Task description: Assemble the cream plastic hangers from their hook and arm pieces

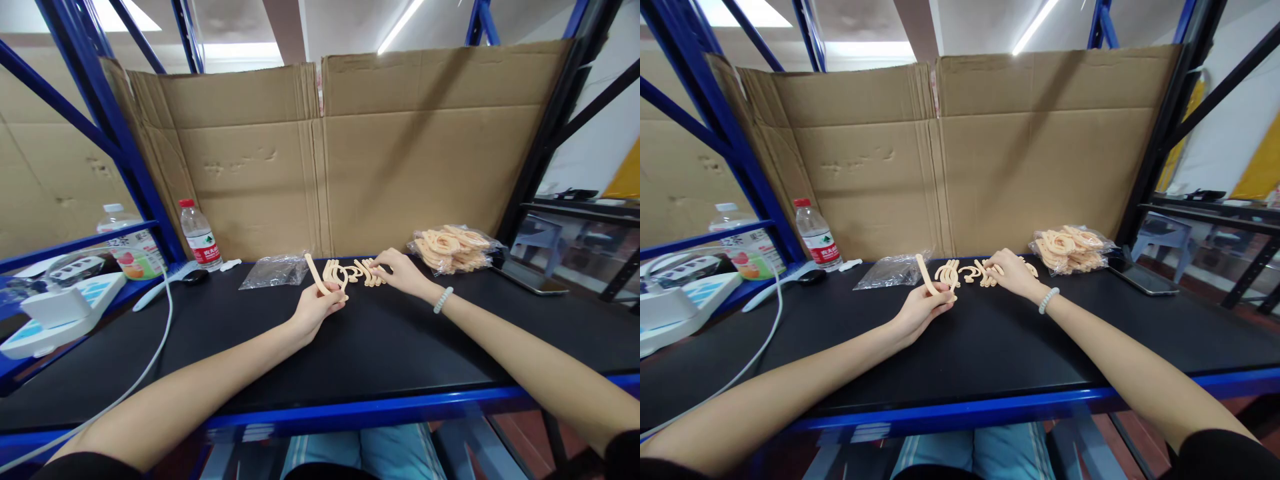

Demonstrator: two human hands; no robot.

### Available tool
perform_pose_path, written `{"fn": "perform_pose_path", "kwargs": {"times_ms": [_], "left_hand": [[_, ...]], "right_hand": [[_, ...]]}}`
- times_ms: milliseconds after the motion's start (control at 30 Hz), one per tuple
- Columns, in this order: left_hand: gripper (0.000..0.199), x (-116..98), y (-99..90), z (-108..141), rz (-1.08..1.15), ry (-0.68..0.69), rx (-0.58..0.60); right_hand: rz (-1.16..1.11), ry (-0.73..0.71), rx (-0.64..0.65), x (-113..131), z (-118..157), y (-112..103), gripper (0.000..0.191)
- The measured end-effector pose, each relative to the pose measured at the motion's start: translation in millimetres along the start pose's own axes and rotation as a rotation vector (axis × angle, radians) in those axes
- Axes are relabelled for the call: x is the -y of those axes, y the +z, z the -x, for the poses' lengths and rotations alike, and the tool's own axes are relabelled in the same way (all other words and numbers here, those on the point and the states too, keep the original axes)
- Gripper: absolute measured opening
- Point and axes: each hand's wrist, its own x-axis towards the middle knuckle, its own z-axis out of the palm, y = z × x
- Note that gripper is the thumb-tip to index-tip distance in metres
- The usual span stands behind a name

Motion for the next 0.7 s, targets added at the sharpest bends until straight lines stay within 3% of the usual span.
{"fn": "perform_pose_path", "kwargs": {"times_ms": [67,167,333,433,600,700], "left_hand": [[0.013,0,0.1,0,-0.007,-0.003,0.012],[0.012,-1,1.1,0,-0.021,-0.002,0.024],[0.011,-1,1.9,0,-0.025,-0.012,0.018],[0.01,-1,1.4,1,-0.02,-0.015,0.023],[0.011,-2,-0.1,2,0.0,0.001,0.031],[0.012,-2,-0.3,1,0.016,0.014,0.044]], "right_hand": [[0.115,-0.109,0.101,-4,2,4,0.01],[0.211,-0.158,0.189,-3,4,15,0.011],[0.206,-0.133,0.195,-3,4,29,0.017],[0.064,-0.093,0.088,-5,2,29,0.018],[-0.215,0.137,-0.236,10,-1,16,0.022],[-0.417,0.231,-0.288,29,-2,4,0.026]]}}
